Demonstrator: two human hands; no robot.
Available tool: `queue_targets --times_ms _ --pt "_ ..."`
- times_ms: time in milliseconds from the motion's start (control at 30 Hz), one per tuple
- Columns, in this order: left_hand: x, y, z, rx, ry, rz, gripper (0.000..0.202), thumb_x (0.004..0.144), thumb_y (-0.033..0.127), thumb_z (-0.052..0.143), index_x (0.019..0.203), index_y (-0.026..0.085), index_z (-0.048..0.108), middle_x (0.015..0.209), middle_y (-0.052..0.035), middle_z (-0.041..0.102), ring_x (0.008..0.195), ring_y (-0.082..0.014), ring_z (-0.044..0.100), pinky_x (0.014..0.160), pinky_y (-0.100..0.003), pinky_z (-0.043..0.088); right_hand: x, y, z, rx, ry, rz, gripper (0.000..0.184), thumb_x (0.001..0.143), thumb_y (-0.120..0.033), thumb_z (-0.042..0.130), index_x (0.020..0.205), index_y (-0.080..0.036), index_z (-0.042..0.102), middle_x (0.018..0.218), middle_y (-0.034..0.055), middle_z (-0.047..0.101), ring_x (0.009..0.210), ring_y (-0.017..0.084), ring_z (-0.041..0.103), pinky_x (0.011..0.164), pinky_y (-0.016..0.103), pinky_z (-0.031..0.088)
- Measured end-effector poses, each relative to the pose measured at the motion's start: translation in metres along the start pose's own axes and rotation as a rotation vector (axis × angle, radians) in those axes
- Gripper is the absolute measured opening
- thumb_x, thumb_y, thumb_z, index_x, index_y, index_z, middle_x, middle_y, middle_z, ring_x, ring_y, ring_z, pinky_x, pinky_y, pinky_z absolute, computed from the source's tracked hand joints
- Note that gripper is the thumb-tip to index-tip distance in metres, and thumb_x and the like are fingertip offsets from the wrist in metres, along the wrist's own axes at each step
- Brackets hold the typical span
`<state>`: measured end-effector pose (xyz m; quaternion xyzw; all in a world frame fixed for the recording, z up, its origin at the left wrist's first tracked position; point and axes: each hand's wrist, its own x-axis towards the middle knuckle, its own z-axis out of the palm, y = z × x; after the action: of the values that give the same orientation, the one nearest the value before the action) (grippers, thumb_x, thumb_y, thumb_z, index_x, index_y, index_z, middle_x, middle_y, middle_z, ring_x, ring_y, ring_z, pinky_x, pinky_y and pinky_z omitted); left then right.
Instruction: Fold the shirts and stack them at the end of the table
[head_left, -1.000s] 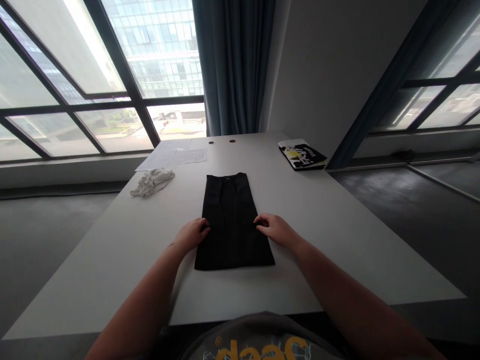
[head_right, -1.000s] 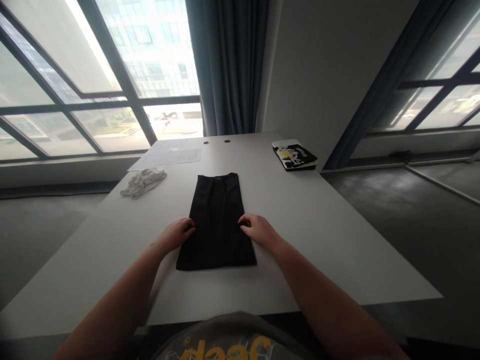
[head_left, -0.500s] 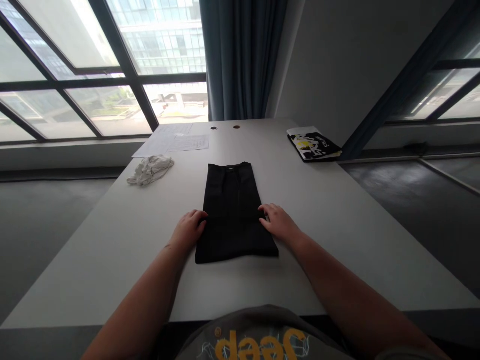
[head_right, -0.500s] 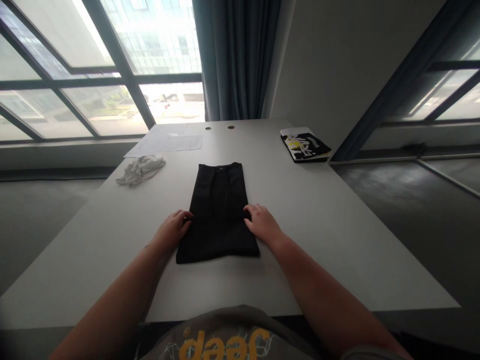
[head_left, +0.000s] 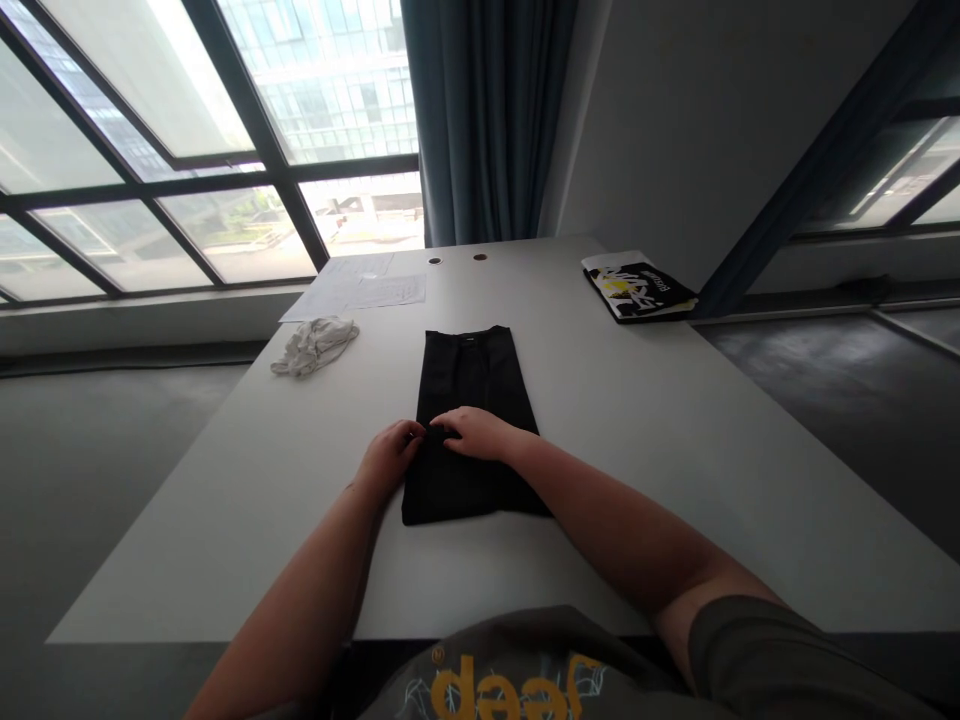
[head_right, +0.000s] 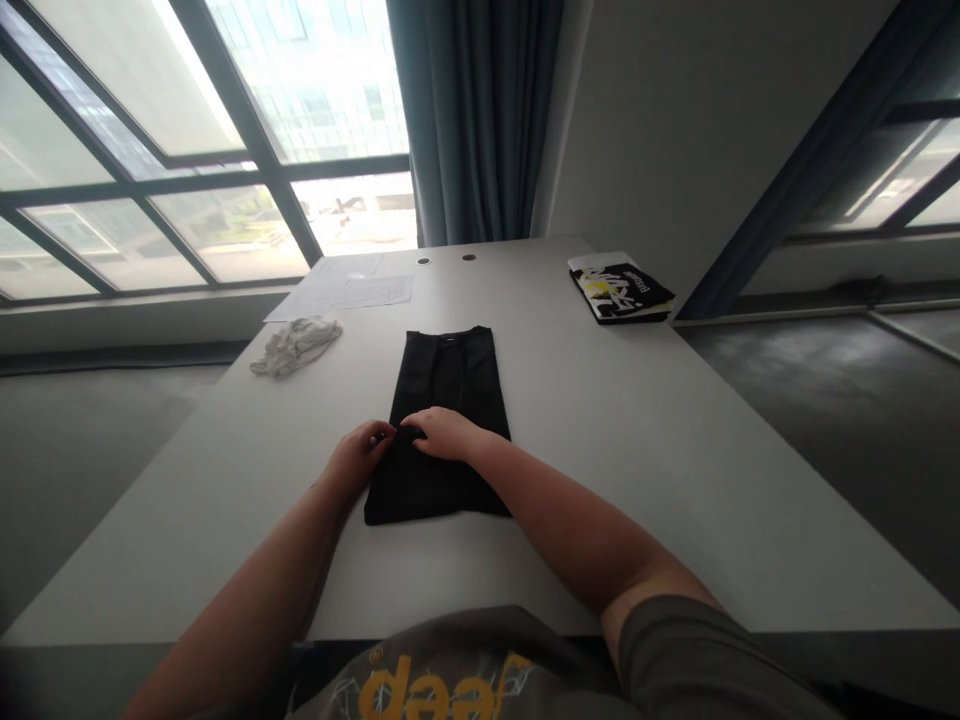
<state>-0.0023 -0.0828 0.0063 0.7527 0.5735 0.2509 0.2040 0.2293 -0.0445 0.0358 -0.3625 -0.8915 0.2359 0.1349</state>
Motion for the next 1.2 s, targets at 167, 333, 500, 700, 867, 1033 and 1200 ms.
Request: queue_targets --times_ms 167,333,500,700,867,1033,1200 --pt "0.006 -0.001 0.002 0.048 -0.008 0.025 0.016 0.093 0.022 0.059 0.105 0.025 0.069 0.108 -0.0021 0.074 0.101 -0.0209 0.069 0.095 -0.035 0.054 -0.005 0.011 0.0 -0.03 0.023 0.048 0.019 0.093 -0.017 0.07 0.111 -0.02 0.078 0.106 0.0046 0.076 0.101 0.02 0.069 0.092 0.031 0.052" --pt "-0.001 0.027 -0.004 0.329 0.096 0.085 0.016 0.096 0.024 0.06 0.107 0.026 0.071 0.112 -0.0055 0.074 0.108 -0.0258 0.065 0.096 -0.04 0.049 -0.05 -0.014 0.0 -0.27 0.259 0.057 0.042 0.096 -0.023 0.065 0.138 -0.018 0.067 0.138 0.0138 0.063 0.136 0.03 0.05 0.112 0.045 0.044" --pt "-0.044 0.086 0.013 0.448 0.084 0.146 0.025 0.104 0.032 0.049 0.106 0.025 0.073 0.102 -0.0066 0.073 0.096 -0.0245 0.065 0.089 -0.041 0.048 -0.101 -0.036 0.03 -0.334 0.206 0.217 0.053 0.102 -0.031 0.055 0.152 -0.013 0.056 0.159 0.0185 0.047 0.152 0.034 0.034 0.127 0.055 0.027" --pt "-0.066 0.088 0.05 0.42 0.011 0.18 0.046 0.098 0.038 0.06 0.143 0.026 0.062 0.148 -0.0122 0.059 0.134 -0.0315 0.054 0.11 -0.05 0.044 -0.109 -0.023 0.043 -0.329 0.084 0.282 0.064 0.105 -0.039 0.052 0.162 -0.013 0.041 0.171 0.0179 0.023 0.158 0.032 0.025 0.13 0.053 0.021" --pt "-0.06 0.062 0.055 0.396 -0.012 0.162 0.056 0.098 0.046 0.058 0.152 0.032 0.053 0.167 -0.0089 0.039 0.156 -0.0323 0.033 0.127 -0.056 0.029 -0.102 -0.016 0.039 -0.327 0.105 0.272 0.066 0.105 -0.044 0.051 0.163 -0.015 0.039 0.171 0.0166 0.024 0.159 0.032 0.024 0.13 0.054 0.021" --pt "-0.059 0.048 0.058 0.37 -0.001 0.044 0.064 0.098 0.052 0.058 0.158 0.034 0.045 0.172 -0.0088 0.03 0.16 -0.036 0.024 0.128 -0.063 0.024 -0.105 -0.008 0.04 -0.315 0.153 0.266 0.069 0.104 -0.047 0.052 0.164 -0.015 0.038 0.169 0.0166 0.029 0.158 0.033 0.027 0.129 0.056 0.022" --pt "-0.036 0.037 0.044 0.338 0.055 -0.052 0.062 0.099 0.043 0.055 0.157 0.021 0.045 0.164 -0.0157 0.042 0.153 -0.0375 0.035 0.125 -0.057 0.034 -0.109 -0.001 0.038 -0.296 0.204 0.323 0.066 0.103 -0.043 0.054 0.16 -0.012 0.043 0.166 0.0185 0.036 0.156 0.034 0.03 0.129 0.056 0.023"
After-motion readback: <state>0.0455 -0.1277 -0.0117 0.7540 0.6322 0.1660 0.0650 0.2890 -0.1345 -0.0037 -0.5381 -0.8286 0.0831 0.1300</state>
